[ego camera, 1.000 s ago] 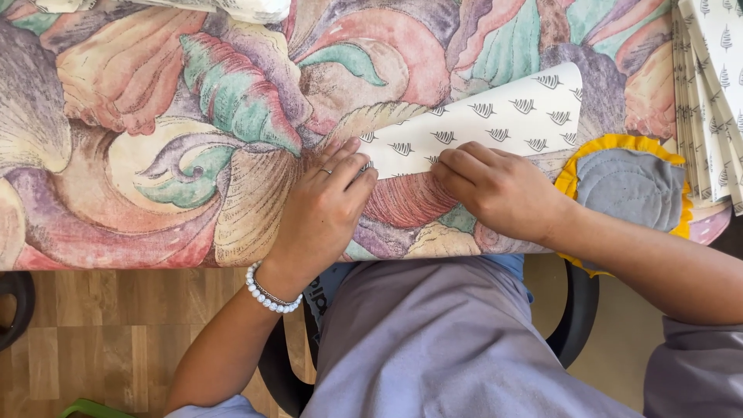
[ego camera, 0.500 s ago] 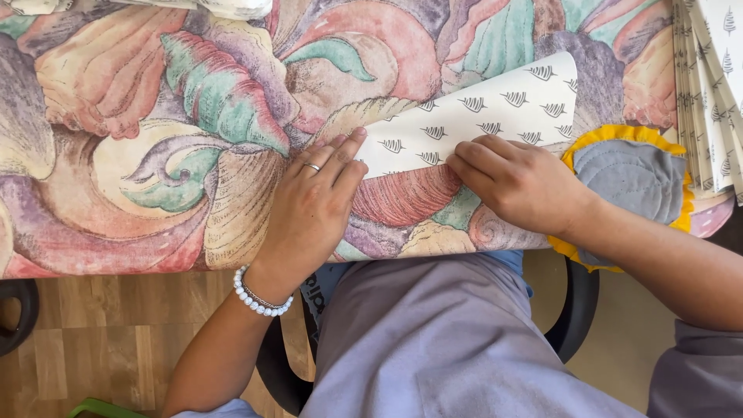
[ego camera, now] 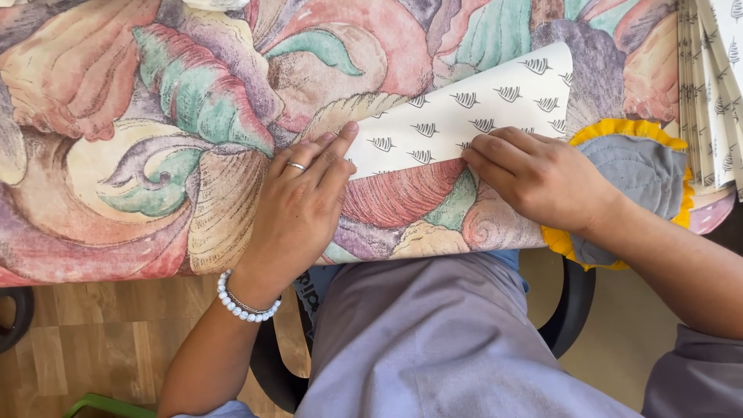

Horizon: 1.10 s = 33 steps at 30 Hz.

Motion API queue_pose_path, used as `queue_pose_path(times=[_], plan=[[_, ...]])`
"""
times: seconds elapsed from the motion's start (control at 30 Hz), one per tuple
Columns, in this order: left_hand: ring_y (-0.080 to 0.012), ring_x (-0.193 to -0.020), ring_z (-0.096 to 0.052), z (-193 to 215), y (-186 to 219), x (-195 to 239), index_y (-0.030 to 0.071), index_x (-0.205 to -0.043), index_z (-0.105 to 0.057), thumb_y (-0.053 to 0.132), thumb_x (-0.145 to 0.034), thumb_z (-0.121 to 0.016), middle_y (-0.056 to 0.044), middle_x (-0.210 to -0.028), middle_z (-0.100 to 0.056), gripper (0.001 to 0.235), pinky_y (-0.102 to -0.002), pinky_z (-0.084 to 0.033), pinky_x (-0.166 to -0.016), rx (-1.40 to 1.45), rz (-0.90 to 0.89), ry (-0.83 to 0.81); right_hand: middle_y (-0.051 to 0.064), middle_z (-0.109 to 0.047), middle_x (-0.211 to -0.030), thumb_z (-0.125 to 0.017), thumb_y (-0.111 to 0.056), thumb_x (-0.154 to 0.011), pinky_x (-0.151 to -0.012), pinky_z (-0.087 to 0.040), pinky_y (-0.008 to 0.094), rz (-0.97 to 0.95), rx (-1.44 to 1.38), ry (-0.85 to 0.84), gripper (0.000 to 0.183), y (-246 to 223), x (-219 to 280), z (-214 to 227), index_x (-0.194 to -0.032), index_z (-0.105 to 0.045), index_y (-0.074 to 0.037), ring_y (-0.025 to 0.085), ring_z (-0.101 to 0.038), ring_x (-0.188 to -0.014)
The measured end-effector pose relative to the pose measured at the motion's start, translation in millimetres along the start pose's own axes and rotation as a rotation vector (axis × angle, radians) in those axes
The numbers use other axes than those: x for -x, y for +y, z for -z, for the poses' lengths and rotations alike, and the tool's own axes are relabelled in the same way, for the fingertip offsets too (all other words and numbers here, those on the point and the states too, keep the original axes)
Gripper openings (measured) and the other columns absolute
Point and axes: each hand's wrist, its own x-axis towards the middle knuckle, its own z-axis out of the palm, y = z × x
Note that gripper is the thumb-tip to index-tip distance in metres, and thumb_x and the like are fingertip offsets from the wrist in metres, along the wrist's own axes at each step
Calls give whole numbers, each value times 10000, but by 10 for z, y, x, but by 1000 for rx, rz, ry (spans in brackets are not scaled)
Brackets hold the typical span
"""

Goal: Folding individual paper wrappers into a specific shape for packaging

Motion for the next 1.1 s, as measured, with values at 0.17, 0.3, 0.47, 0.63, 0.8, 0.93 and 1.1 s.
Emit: queue_pose_path(times=[0.17, 0.3, 0.47, 0.63, 0.8, 0.93, 1.1], plan=[[-283, -1062, -625, 142, 36, -92, 93, -952, -553, 66, -1016, -502, -103, -1468, -624, 86, -410, -469, -911, -61, -43, -15, 122, -658, -1186, -615, 23, -1043, -759, -602, 339, 63, 47, -38, 161, 65, 71, -36, -1184, -692, 27, 259, -670, -940], [-262, -1024, -624, 155, 21, -125, 104, -941, -555, 27, -979, -549, -131, -1435, -648, 86, -391, -484, -865, -111, -49, -29, 91, -653, -1150, -625, 10, -1052, -683, -582, 315, -5, 16, -86, 128, 10, -56, 36, -1161, -689, 1, 240, -664, -938], [-295, -1025, -572, 136, 40, -119, 118, -1210, -606, 6, -962, -475, -197, -1449, -555, 302, -437, -461, -912, -108, -70, -76, 67, -663, -1065, -640, -16, -1061, -734, -564, 324, -41, -34, -11, 62, -97, -274, 26, -1084, -697, -20, 219, -639, -849], [-353, -1349, -459, 163, 145, -157, 10, -1181, -623, -13, -1000, -478, -241, -1501, -488, 233, -493, -380, -1189, -82, -87, -90, 62, -645, -1051, -604, 14, -1052, -728, -552, 321, -18, 9, -31, 101, -118, -313, 10, -1096, -690, -16, 219, -621, -828], [-409, -1401, -503, 81, 92, -162, -120, -1346, -537, -67, -1004, -457, -323, -1535, -418, 355, -462, -465, -1151, 172, -75, -114, 70, -680, -1121, -641, 3, -1044, -794, -589, 328, -38, 10, -61, 120, -50, -170, 45, -1139, -711, -21, 227, -685, -930], [-381, -1473, -395, 21, 64, -111, -84, -1328, -558, -95, -1005, -447, -243, -1569, -414, 342, -464, -421, -1188, 232, -51, -113, 108, -679, -1141, -658, 13, -1042, -806, -600, 350, -63, -30, -63, 132, -5, -15, 69, -1149, -735, 18, 264, -681, -941], [-386, -1476, -408, 41, 38, -129, -47, -1353, -556, -103, -978, -461, -217, -1603, -377, 391, -468, -440, -1170, 185, -60, -141, 131, -658, -1172, -652, 49, -1033, -817, -620, 364, -29, 28, -71, 173, 13, 52, 29, -1190, -719, 32, 279, -680, -965]])
